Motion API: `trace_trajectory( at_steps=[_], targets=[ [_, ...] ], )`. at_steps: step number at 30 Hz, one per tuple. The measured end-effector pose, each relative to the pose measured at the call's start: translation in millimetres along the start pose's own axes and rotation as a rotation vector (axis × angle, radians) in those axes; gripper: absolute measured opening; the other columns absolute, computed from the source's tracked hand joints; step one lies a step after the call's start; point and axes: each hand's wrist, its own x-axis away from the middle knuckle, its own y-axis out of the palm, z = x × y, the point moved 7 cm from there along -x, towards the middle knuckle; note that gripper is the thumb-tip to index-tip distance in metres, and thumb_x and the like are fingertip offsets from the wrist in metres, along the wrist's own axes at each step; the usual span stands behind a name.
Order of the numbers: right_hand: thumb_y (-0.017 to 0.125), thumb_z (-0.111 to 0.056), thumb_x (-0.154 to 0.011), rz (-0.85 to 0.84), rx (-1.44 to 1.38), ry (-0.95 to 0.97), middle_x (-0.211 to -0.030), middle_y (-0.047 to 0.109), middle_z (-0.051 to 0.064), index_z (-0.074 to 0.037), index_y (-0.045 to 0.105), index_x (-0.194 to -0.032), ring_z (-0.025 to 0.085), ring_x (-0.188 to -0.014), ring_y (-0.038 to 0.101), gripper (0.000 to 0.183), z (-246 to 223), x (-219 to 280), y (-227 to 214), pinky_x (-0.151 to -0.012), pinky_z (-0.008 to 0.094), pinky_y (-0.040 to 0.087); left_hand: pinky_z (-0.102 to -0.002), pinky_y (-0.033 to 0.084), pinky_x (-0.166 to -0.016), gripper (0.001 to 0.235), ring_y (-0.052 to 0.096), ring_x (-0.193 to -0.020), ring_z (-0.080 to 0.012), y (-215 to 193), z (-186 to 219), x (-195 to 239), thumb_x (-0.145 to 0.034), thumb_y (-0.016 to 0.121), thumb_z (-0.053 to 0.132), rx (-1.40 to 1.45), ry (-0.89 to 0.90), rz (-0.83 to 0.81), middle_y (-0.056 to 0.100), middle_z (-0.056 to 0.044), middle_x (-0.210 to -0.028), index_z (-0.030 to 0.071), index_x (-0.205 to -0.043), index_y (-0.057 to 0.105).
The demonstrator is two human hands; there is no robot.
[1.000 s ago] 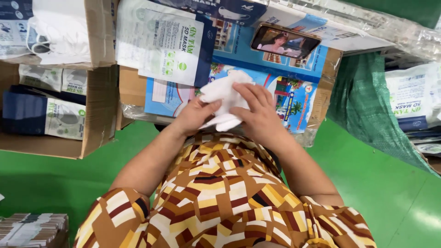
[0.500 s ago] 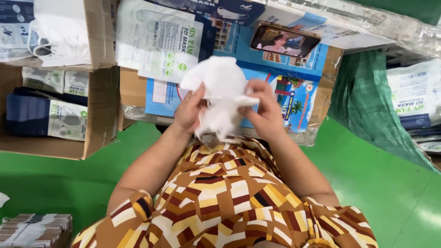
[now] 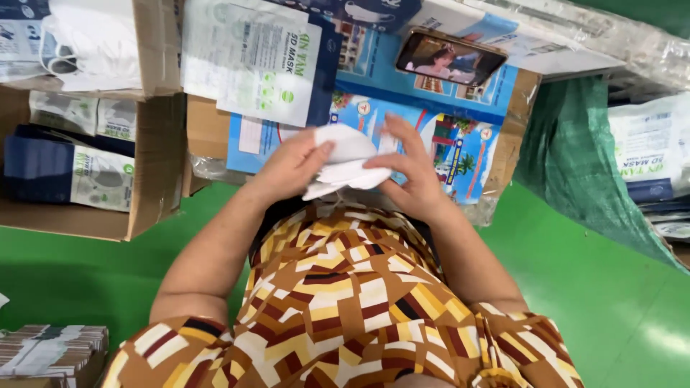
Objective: Packing individual white face masks into branded plastic packaging bags at a workstation.
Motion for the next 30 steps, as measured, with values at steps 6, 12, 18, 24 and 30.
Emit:
trace_trajectory(
  at_steps=[6, 12, 18, 24, 30],
  targets=[
    [0.078, 0.0, -0.09, 0.069, -0.192, 0.459, -0.114, 0.072, 0.008, -0.009, 0.07, -0.114, 0.025, -0.107, 0.073, 0.027, 89, 93, 40, -0.094, 0.035, 0.057, -0.045, 0.029, -0.129, 0.084, 0.043, -0.153, -0.0317, -17, 43, 6, -0.105, 0.064, 0.053, 0.351, 0.229, 0.005, 0.048, -0.018, -0.159, 0.004, -0.163, 0.028],
    [0.088, -0.007, -0.068, 0.002, -0.026, 0.27, -0.126, 0.065, 0.021, 0.0, 0.059, -0.13, 0.041, -0.116, 0.059, 0.069, 83, 75, 67, -0.1, 0.046, 0.045, -0.074, 0.004, -0.112, 0.113, 0.016, -0.149, -0.0459, 26, 9, -19, -0.059, 0.088, 0.031, -0.621, 0.129, -0.03, 0.039, -0.021, -0.16, 0.004, -0.153, 0.032],
    [0.081, 0.0, -0.088, -0.08, -0.348, 0.358, -0.145, 0.065, 0.015, -0.01, 0.062, -0.141, 0.029, -0.137, 0.063, 0.057, 116, 101, 94, -0.117, 0.039, 0.05, -0.075, 0.007, -0.124, 0.075, 0.038, -0.156, -0.0282, 32, 9, -28, -0.091, 0.073, 0.01, -0.871, 0.25, 0.077, 0.06, 0.002, -0.136, 0.02, -0.16, 0.046],
    [0.08, 0.001, -0.078, -0.132, -0.257, 0.259, -0.129, 0.064, 0.022, -0.003, 0.062, -0.13, 0.041, -0.121, 0.061, 0.056, 99, 70, 92, -0.105, 0.043, 0.048, -0.073, 0.009, -0.122, 0.07, 0.045, -0.147, -0.0315, 39, 5, -24, -0.091, 0.072, 0.012, -0.834, 0.323, 0.221, 0.062, -0.006, -0.136, 0.023, -0.158, 0.051],
    [0.074, -0.004, -0.074, -0.2, -0.199, 0.348, -0.11, 0.074, 0.013, -0.007, 0.071, -0.119, 0.03, -0.097, 0.069, 0.045, 97, 70, 65, -0.086, 0.037, 0.054, -0.054, 0.036, -0.117, 0.052, 0.048, -0.137, -0.0384, -24, 55, -5, -0.088, 0.07, 0.012, -0.388, 0.462, 0.268, 0.058, -0.015, -0.136, 0.015, -0.139, 0.061]
  ],
)
